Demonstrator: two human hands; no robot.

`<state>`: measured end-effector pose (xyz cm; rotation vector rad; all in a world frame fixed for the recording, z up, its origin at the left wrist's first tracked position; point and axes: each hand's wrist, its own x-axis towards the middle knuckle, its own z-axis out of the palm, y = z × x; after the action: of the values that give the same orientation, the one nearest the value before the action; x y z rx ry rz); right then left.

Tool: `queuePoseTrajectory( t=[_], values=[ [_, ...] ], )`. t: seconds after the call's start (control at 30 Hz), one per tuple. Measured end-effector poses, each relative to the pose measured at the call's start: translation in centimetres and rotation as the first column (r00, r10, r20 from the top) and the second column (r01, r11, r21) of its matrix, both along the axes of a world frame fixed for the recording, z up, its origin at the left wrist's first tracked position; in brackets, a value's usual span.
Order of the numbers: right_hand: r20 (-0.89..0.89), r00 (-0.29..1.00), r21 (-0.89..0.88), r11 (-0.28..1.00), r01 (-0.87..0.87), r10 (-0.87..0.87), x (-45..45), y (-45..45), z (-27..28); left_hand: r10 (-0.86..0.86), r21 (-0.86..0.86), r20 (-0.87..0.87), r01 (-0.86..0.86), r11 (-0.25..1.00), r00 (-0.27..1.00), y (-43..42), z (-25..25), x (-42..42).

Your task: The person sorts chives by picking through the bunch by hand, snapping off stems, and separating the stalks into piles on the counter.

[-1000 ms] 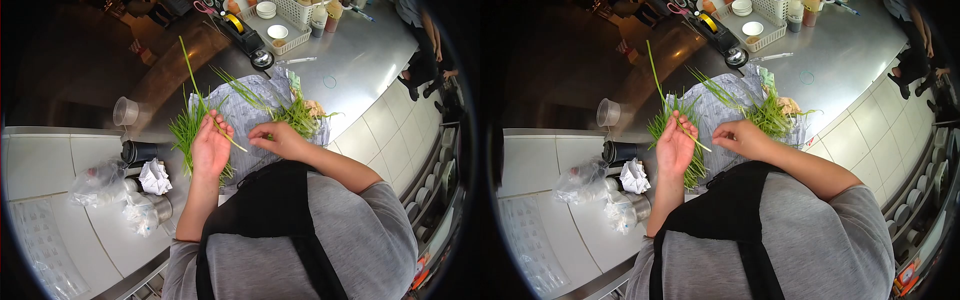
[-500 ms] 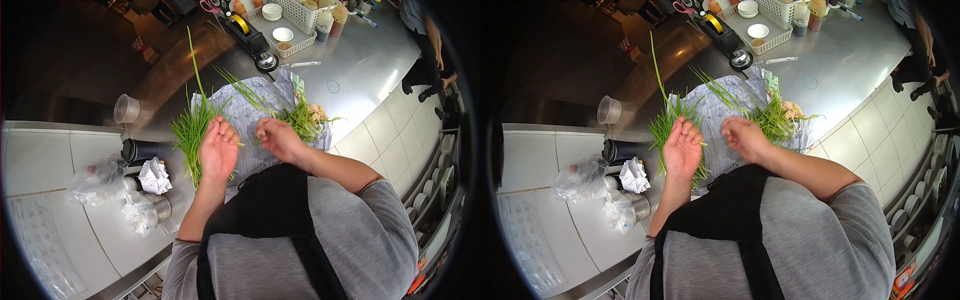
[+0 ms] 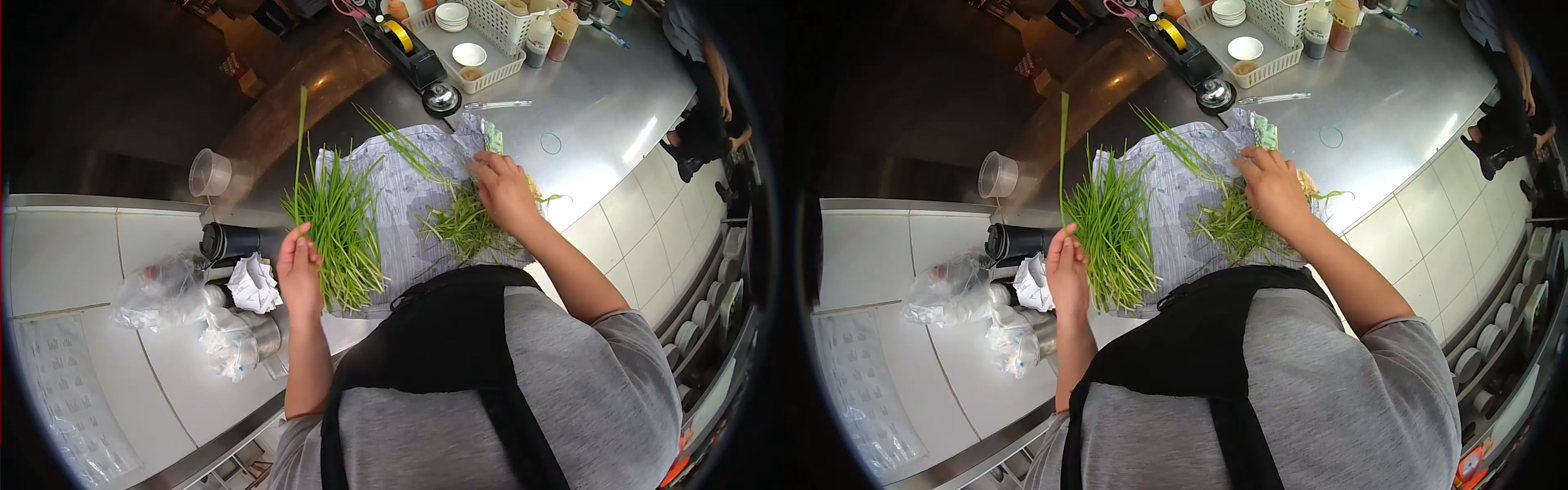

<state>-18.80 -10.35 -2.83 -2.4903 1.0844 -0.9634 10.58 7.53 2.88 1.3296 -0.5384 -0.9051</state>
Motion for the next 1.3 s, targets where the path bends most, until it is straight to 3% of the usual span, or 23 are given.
queuePoseTrajectory(
  t=[0.03,0.07,0.1,0.13,0.17,0.27,0.37,0.43,0.5,0.57,0.6,0.67,0.7,0.73,0.77,0.83,0.87,0.9,0.93,1.0,1.1,1.23,1.3],
  values=[
    [0.022,0.999,0.003,1.000,0.028,-0.029,0.0,-0.2,0.1,0.015,0.112,0.249,-0.044,0.993,0.968,0.9,-0.4,1.1],
    [0.023,0.999,0.006,1.000,0.028,-0.028,0.2,-0.3,-0.1,-0.017,0.225,0.379,-0.074,0.971,0.925,1.8,-0.5,2.0],
    [0.025,0.999,0.063,0.997,-0.046,0.045,0.5,-0.6,-0.4,-0.018,0.226,0.380,-0.074,0.971,0.925,2.4,-0.9,2.5],
    [0.031,0.993,0.118,0.986,-0.119,0.116,0.9,-0.9,-0.7,-0.169,0.338,0.662,-0.089,0.937,0.730,2.9,-1.1,2.8],
    [0.032,0.993,0.116,0.986,-0.119,0.116,1.5,-1.2,-0.8,-0.331,0.430,0.834,-0.144,0.891,0.441,3.3,-1.4,3.0],
    [-0.100,0.965,0.228,0.950,-0.214,0.242,4.3,-2.5,-1.6,-0.411,0.481,0.845,-0.152,0.863,0.342,3.5,-1.8,2.0],
    [-0.227,0.962,0.220,0.970,-0.101,0.152,7.0,-4.3,-5.0,-0.420,0.492,0.841,-0.161,0.856,0.341,2.8,-0.6,0.5],
    [-0.377,0.926,0.321,0.937,0.139,-0.008,8.2,-4.9,-5.9,-0.393,0.446,0.876,-0.156,0.881,0.281,2.4,-0.3,-0.1],
    [-0.337,0.941,0.337,0.936,0.099,0.022,8.0,-5.4,-6.4,-0.361,0.397,0.906,-0.149,0.906,0.221,1.7,0.4,-0.8],
    [-0.301,0.952,0.353,0.933,0.061,0.052,7.4,-5.6,-5.8,-0.322,0.329,0.944,-0.232,0.915,0.069,1.0,1.4,-2.0],
    [-0.193,0.979,0.401,0.916,0.019,0.065,6.8,-5.5,-4.6,-0.321,0.329,0.944,-0.231,0.916,0.072,0.5,1.9,-2.6],
    [-0.085,0.994,0.442,0.897,-0.029,0.074,5.8,-5.3,-3.8,-0.270,0.237,0.958,-0.265,0.935,-0.094,-0.4,2.5,-3.6],
    [0.078,0.994,0.539,0.835,-0.106,0.076,5.3,-5.3,-3.7,-0.270,0.237,0.959,-0.265,0.934,-0.092,-1.0,2.2,-4.0],
    [0.237,0.970,0.616,0.763,-0.195,0.057,4.9,-5.1,-3.6,-0.222,0.230,0.972,-0.126,0.965,0.074,-1.6,1.9,-4.4],
    [0.235,0.970,0.618,0.763,-0.193,0.054,4.6,-4.8,-3.4,-0.192,0.195,0.951,0.012,0.981,0.243,-2.3,1.6,-4.8],
    [0.488,0.866,0.841,0.327,-0.432,-0.111,4.0,-3.9,-2.0,-0.362,0.279,0.652,0.233,0.932,0.666,-4.0,0.4,-6.4],
    [0.489,0.865,0.840,0.327,-0.432,-0.111,3.8,-3.1,-1.3,-0.412,0.269,0.506,0.315,0.910,0.758,-5.1,-1.3,-6.8],
    [0.520,0.837,0.848,0.225,-0.480,-0.172,3.7,-2.2,-0.4,-0.460,0.242,0.344,0.396,0.886,0.819,-6.1,-2.6,-7.3],
    [0.541,0.807,0.841,0.125,-0.527,-0.239,3.5,-1.2,0.1,-0.464,0.240,0.344,0.401,0.884,0.816,-7.1,-2.8,-8.2],
    [0.582,0.776,0.812,0.133,-0.568,-0.241,3.2,0.3,0.0,-0.412,0.233,0.008,0.399,0.887,0.911,-8.6,-2.8,-9.8],
    [0.621,0.755,0.783,0.191,-0.592,-0.209,2.7,2.5,0.1,-0.377,0.164,-0.101,0.389,0.907,0.921,-9.5,-3.2,-10.6],
    [0.637,0.752,0.771,0.143,-0.620,-0.173,2.3,4.2,-0.9,-0.364,0.232,-0.050,0.365,0.902,0.930,-9.4,-3.0,-10.7],
    [0.566,0.824,0.818,0.142,-0.557,-0.030,2.3,4.4,-0.7,-0.353,0.165,-0.154,0.376,0.912,0.923,-8.9,-3.2,-10.5]
  ],
)
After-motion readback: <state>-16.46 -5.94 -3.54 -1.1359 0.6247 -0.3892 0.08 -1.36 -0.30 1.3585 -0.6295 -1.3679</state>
